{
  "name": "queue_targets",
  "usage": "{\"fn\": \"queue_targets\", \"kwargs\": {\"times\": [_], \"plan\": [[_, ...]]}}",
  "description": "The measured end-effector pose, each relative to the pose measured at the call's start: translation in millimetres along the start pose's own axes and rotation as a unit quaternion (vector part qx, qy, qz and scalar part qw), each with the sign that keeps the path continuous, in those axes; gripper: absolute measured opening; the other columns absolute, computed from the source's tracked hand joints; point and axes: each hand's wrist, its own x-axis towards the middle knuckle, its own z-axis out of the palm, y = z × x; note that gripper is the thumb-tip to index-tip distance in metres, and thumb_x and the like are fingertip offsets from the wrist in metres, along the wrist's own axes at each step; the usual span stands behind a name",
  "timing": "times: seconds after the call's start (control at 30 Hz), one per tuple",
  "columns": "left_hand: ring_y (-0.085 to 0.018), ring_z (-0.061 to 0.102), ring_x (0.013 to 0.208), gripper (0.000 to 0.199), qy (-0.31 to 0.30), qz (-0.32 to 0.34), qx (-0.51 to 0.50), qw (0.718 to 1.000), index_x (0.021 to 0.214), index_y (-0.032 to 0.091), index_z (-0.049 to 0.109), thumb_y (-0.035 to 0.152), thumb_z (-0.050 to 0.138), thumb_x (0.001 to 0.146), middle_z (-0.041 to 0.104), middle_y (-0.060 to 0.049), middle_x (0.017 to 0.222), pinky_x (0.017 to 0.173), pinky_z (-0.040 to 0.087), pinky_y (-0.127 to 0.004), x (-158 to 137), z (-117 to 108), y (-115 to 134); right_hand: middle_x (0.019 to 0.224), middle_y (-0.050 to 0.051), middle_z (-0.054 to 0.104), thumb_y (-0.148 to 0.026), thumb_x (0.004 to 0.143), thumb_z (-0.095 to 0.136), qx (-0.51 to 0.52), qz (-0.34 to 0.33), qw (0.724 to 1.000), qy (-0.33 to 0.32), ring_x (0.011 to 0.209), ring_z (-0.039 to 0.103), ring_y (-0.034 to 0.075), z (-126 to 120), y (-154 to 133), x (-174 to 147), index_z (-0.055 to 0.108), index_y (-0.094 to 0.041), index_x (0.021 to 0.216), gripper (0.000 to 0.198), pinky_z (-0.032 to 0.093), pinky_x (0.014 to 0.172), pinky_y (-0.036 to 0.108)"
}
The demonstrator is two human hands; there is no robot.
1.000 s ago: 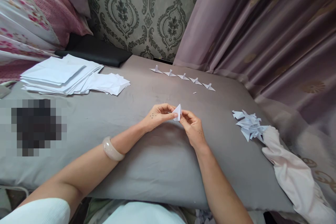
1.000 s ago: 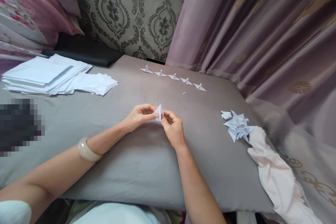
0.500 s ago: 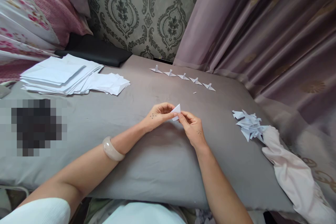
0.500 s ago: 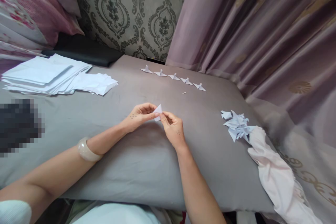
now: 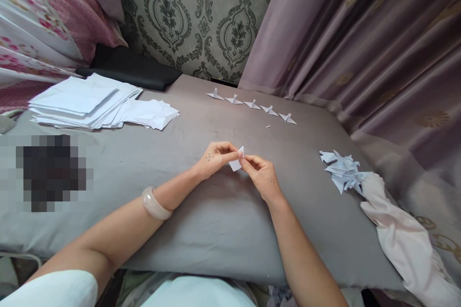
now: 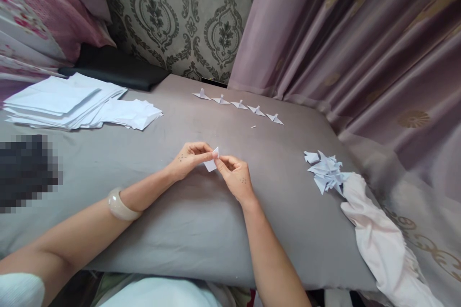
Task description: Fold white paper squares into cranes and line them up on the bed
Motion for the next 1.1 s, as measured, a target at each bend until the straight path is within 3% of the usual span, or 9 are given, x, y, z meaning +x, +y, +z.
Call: {"fn": "queue_targets", "kwargs": {"times": [0.17, 0.27, 0.33, 0.4, 0.5, 0.67, 0.77, 0.87, 1.1], "plan": [[-0.011, 0.06, 0.065, 0.026, -0.038, -0.031, 0.055, 0.997, 0.078, 0.014, 0.067, 0.039, 0.073, 0.073, 0.068, -0.002, 0.071, 0.062, 0.045, -0.022, 8.3, -13.8, -10.4, 0.068, 0.001, 0.068, -0.045, 0.073, 0.071, 0.001, 0.029, 0.999, 0.036, 0.064, 0.059, 0.013, -3.4, 6.2, 4.8, 0.072, -0.017, 0.081, 0.029, 0.047, 0.067, 0.027], [-0.011, 0.059, 0.066, 0.024, -0.056, 0.013, 0.129, 0.99, 0.083, 0.014, 0.067, 0.037, 0.07, 0.076, 0.068, -0.002, 0.075, 0.062, 0.045, -0.022, 14.0, -22.2, -17.8, 0.074, 0.003, 0.069, -0.043, 0.072, 0.071, -0.017, 0.02, 0.998, 0.053, 0.064, 0.062, 0.015, -4.8, 15.8, 10.2, 0.071, -0.017, 0.086, 0.029, 0.049, 0.065, 0.028], [-0.011, 0.058, 0.066, 0.019, -0.038, 0.079, 0.212, 0.973, 0.084, 0.015, 0.066, 0.034, 0.066, 0.08, 0.067, -0.002, 0.075, 0.063, 0.045, -0.022, 16.3, -24.3, -22.3, 0.079, 0.003, 0.069, -0.037, 0.075, 0.068, -0.068, -0.041, 0.995, 0.062, 0.069, 0.063, 0.016, -5.4, 22.6, 14.4, 0.07, -0.019, 0.086, 0.021, 0.05, 0.068, 0.03], [-0.012, 0.059, 0.07, 0.014, -0.009, 0.18, 0.311, 0.933, 0.084, 0.016, 0.065, 0.028, 0.058, 0.086, 0.067, -0.003, 0.079, 0.066, 0.046, -0.023, 17.4, -24.1, -26.3, 0.084, 0.004, 0.068, -0.028, 0.081, 0.061, -0.153, -0.149, 0.974, 0.074, 0.077, 0.064, 0.016, -6.0, 27.9, 18.3, 0.069, -0.02, 0.084, 0.012, 0.05, 0.075, 0.03], [-0.015, 0.061, 0.087, 0.019, -0.006, 0.305, 0.43, 0.85, 0.089, 0.016, 0.062, 0.02, 0.044, 0.093, 0.067, -0.008, 0.096, 0.079, 0.048, -0.027, 17.9, -23.7, -30.9, 0.094, 0.007, 0.066, -0.018, 0.089, 0.046, -0.277, -0.271, 0.919, 0.077, 0.09, 0.062, 0.017, -6.8, 32.7, 22.1, 0.068, -0.021, 0.09, 0.022, 0.048, 0.085, 0.03], [-0.018, 0.059, 0.09, 0.024, -0.076, 0.295, 0.544, 0.782, 0.092, 0.015, 0.061, 0.012, 0.037, 0.092, 0.065, -0.011, 0.099, 0.082, 0.049, -0.03, 18.5, -28.9, -35.5, 0.103, 0.009, 0.064, -0.012, 0.09, 0.041, -0.436, -0.245, 0.865, 0.027, 0.095, 0.06, 0.02, -6.5, 35.5, 19.6, 0.066, -0.021, 0.099, 0.029, 0.048, 0.082, 0.031], [-0.02, 0.058, 0.088, 0.026, -0.101, 0.268, 0.552, 0.783, 0.092, 0.014, 0.063, 0.005, 0.041, 0.082, 0.065, -0.011, 0.094, 0.082, 0.049, -0.031, 18.1, -31.3, -36.2, 0.103, 0.008, 0.064, -0.007, 0.085, 0.042, -0.469, -0.227, 0.854, 0.001, 0.099, 0.058, 0.021, -6.8, 35.3, 15.9, 0.067, -0.022, 0.1, 0.033, 0.047, 0.086, 0.033], [-0.021, 0.057, 0.087, 0.028, -0.09, 0.244, 0.53, 0.807, 0.094, 0.013, 0.065, 0.005, 0.047, 0.075, 0.064, -0.011, 0.096, 0.084, 0.048, -0.032, 17.3, -31.7, -35.2, 0.104, 0.009, 0.062, -0.006, 0.082, 0.042, -0.457, -0.217, 0.863, -0.001, 0.101, 0.056, 0.021, -8.0, 34.1, 13.8, 0.068, -0.021, 0.103, 0.036, 0.046, 0.091, 0.034], [-0.021, 0.057, 0.091, 0.025, -0.082, 0.209, 0.496, 0.839, 0.097, 0.015, 0.067, 0.013, 0.051, 0.078, 0.063, -0.011, 0.099, 0.089, 0.045, -0.034, 17.7, -33.4, -31.3, 0.104, 0.008, 0.062, -0.015, 0.084, 0.048, -0.424, -0.19, 0.886, -0.002, 0.101, 0.055, 0.022, -8.3, 32.4, 13.8, 0.068, -0.022, 0.106, 0.03, 0.045, 0.092, 0.037]]}}
